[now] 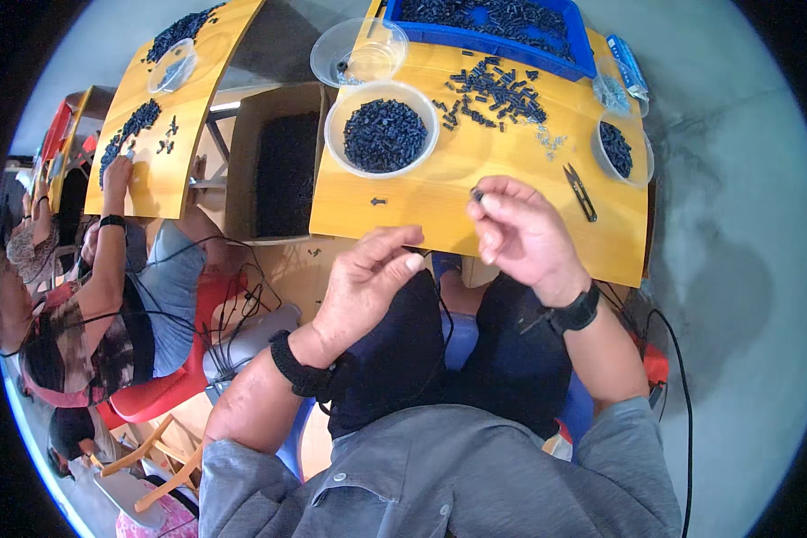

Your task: The person assembles components by hand by joining a blue plastic piece to a black wire, inserting a small silver pin, and placing the finished assembly into a bowl.

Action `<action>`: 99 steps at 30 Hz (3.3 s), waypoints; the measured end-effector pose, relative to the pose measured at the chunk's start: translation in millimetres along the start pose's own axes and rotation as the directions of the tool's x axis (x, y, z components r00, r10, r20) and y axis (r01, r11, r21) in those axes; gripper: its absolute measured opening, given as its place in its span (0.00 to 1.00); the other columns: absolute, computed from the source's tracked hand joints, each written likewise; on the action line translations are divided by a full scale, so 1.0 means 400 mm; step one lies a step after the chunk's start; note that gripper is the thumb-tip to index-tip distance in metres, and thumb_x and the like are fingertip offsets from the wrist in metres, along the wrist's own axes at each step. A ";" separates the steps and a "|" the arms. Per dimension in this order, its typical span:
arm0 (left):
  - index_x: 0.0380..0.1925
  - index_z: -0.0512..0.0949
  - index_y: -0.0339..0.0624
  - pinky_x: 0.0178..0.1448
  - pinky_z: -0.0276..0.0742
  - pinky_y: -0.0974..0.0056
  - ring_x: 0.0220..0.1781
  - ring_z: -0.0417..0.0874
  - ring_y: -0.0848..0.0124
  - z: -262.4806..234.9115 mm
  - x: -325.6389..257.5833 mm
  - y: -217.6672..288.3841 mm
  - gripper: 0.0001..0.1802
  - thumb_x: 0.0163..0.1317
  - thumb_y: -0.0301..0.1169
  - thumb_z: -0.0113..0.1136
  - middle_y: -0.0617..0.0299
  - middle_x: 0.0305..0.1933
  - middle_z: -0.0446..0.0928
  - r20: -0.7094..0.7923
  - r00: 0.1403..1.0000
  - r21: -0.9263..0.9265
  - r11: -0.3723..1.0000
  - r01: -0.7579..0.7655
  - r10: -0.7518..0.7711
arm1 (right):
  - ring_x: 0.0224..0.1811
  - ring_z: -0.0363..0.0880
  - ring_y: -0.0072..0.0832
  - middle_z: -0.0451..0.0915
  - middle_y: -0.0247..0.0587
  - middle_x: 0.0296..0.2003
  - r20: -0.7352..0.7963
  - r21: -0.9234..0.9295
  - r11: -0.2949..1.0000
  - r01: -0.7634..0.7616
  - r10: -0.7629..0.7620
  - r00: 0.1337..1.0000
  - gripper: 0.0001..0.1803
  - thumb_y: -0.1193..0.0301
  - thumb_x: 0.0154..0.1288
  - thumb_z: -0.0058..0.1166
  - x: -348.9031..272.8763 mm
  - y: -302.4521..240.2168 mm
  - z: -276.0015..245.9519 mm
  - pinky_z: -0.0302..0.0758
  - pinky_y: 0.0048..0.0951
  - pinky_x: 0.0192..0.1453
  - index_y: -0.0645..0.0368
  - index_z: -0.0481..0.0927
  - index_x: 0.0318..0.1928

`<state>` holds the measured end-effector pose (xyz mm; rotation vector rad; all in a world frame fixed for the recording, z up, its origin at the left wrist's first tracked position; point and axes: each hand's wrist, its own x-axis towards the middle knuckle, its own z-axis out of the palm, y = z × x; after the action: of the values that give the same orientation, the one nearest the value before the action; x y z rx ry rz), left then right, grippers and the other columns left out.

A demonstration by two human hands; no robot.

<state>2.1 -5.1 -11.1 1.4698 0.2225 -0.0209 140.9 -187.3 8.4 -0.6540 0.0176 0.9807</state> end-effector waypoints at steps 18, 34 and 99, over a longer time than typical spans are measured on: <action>0.44 0.79 0.32 0.45 0.78 0.70 0.40 0.80 0.74 0.003 -0.013 0.037 0.11 0.62 0.20 0.56 0.59 0.41 0.80 -0.173 0.974 -0.325 0.942 0.081 -0.144 | 0.20 0.78 0.21 0.79 0.39 0.24 -0.012 -0.459 0.885 0.080 -0.096 0.995 0.05 0.76 0.67 0.51 -0.008 0.160 0.090 0.77 0.21 0.22 0.66 0.76 0.39; 0.41 0.79 0.36 0.38 0.78 0.68 0.32 0.82 0.71 -0.002 -0.006 0.018 0.07 0.64 0.24 0.55 0.57 0.33 0.81 -0.067 0.969 -0.172 0.960 0.223 -0.237 | 0.33 0.77 0.51 0.76 0.54 0.28 0.189 -0.815 -0.529 -0.237 -0.629 0.754 0.06 0.73 0.59 0.49 0.024 -0.179 -0.216 0.74 0.47 0.37 0.63 0.75 0.30; 0.40 0.80 0.35 0.45 0.79 0.69 0.38 0.82 0.73 -0.007 -0.014 0.040 0.07 0.62 0.24 0.59 0.60 0.38 0.82 0.105 0.994 -0.213 0.976 0.047 -0.025 | 0.22 0.73 0.15 0.76 0.32 0.27 -0.005 -0.565 0.801 0.196 -0.241 0.970 0.06 0.75 0.67 0.50 -0.052 0.084 0.079 0.72 0.18 0.25 0.65 0.76 0.40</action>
<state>-1.6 -1.2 5.1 1.2451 0.1626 -0.0983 94.6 -174.0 23.2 -1.2122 -0.2872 0.7281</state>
